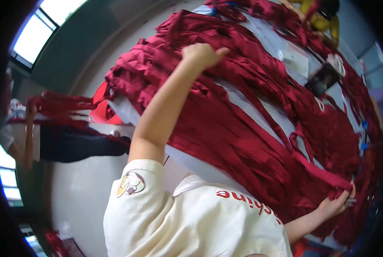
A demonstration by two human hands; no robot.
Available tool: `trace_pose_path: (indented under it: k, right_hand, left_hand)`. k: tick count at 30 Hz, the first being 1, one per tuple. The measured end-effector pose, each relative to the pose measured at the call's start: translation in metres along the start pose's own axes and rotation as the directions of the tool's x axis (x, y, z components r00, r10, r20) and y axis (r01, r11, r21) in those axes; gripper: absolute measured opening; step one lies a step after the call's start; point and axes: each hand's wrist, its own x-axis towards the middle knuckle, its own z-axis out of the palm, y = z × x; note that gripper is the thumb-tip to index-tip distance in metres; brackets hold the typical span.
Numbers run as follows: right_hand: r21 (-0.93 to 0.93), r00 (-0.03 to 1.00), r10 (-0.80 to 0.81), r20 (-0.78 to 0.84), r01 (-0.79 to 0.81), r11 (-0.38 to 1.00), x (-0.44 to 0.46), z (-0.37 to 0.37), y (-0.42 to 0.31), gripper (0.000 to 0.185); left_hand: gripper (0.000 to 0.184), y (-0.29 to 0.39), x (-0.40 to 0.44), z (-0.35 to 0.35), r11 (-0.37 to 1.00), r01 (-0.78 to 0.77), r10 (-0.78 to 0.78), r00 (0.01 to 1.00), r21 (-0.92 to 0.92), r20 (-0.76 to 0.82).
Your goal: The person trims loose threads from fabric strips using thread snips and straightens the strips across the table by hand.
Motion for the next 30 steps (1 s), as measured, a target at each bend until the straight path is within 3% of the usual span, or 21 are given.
trace_pose_path:
  k: [3, 5, 7, 10, 12, 14, 17, 22, 25, 28, 30]
  right_hand:
    - [-0.050, 0.999, -0.034, 0.024, 0.035, 0.998, 0.003, 0.011, 0.001, 0.028]
    - [-0.135, 0.999, -0.034, 0.022, 0.036, 0.990, 0.000, 0.027, -0.009, 0.029]
    - [-0.078, 0.995, -0.041, 0.087, 0.048, 0.996, 0.011, 0.024, -0.001, 0.030]
    - [-0.088, 0.986, -0.096, 0.137, 0.109, 0.990, 0.012, 0.033, -0.008, 0.029]
    - [-0.111, 0.982, -0.112, 0.155, 0.130, 0.985, 0.005, 0.033, -0.014, 0.029]
    - [-0.087, 0.990, -0.044, 0.134, 0.056, 0.995, -0.006, 0.038, -0.022, 0.027]
    - [-0.005, 0.994, -0.023, 0.109, 0.024, 1.000, -0.016, 0.038, -0.026, 0.023]
    - [0.001, 0.990, -0.050, 0.135, 0.051, 0.999, -0.025, 0.028, -0.031, 0.023]
    - [0.011, 0.990, -0.043, 0.134, 0.042, 0.999, -0.029, 0.026, -0.035, 0.023]
    - [0.009, 0.993, -0.028, 0.112, 0.027, 1.000, -0.027, 0.016, -0.032, 0.024]
    - [0.015, 0.992, -0.044, 0.121, 0.042, 0.999, -0.025, 0.013, -0.031, 0.023]
  left_hand:
    - [0.063, 0.002, -0.011, 0.007, 0.993, -0.111, 0.114, 0.990, -0.030, 0.089]
    - [0.050, 0.000, -0.009, 0.015, 0.987, -0.121, 0.127, 0.991, -0.104, 0.050]
    - [0.045, -0.003, -0.012, 0.014, 0.935, -0.203, 0.171, 0.977, -0.290, -0.130]
    - [0.037, -0.007, -0.026, 0.000, 0.542, -0.484, 0.125, 0.855, -0.687, -0.504]
    - [0.028, -0.007, -0.062, -0.030, -0.019, -0.391, 0.066, 0.918, -0.920, -0.391]
    - [0.018, -0.002, -0.070, -0.031, -0.106, -0.571, -0.018, 0.820, -0.814, -0.572]
    - [0.013, 0.004, -0.089, -0.038, -0.362, -0.434, 0.054, 0.874, -0.825, -0.483]
    - [0.015, 0.014, -0.110, -0.039, -0.468, -0.335, 0.087, 0.904, -0.818, -0.420]
    - [0.014, 0.015, -0.118, -0.038, -0.422, -0.280, 0.111, 0.928, -0.862, -0.355]
    - [0.011, 0.008, -0.118, -0.028, -0.429, -0.395, 0.053, 0.887, -0.812, -0.460]
    - [0.011, -0.014, -0.108, -0.019, -0.225, -0.587, -0.170, 0.809, -0.777, -0.562]
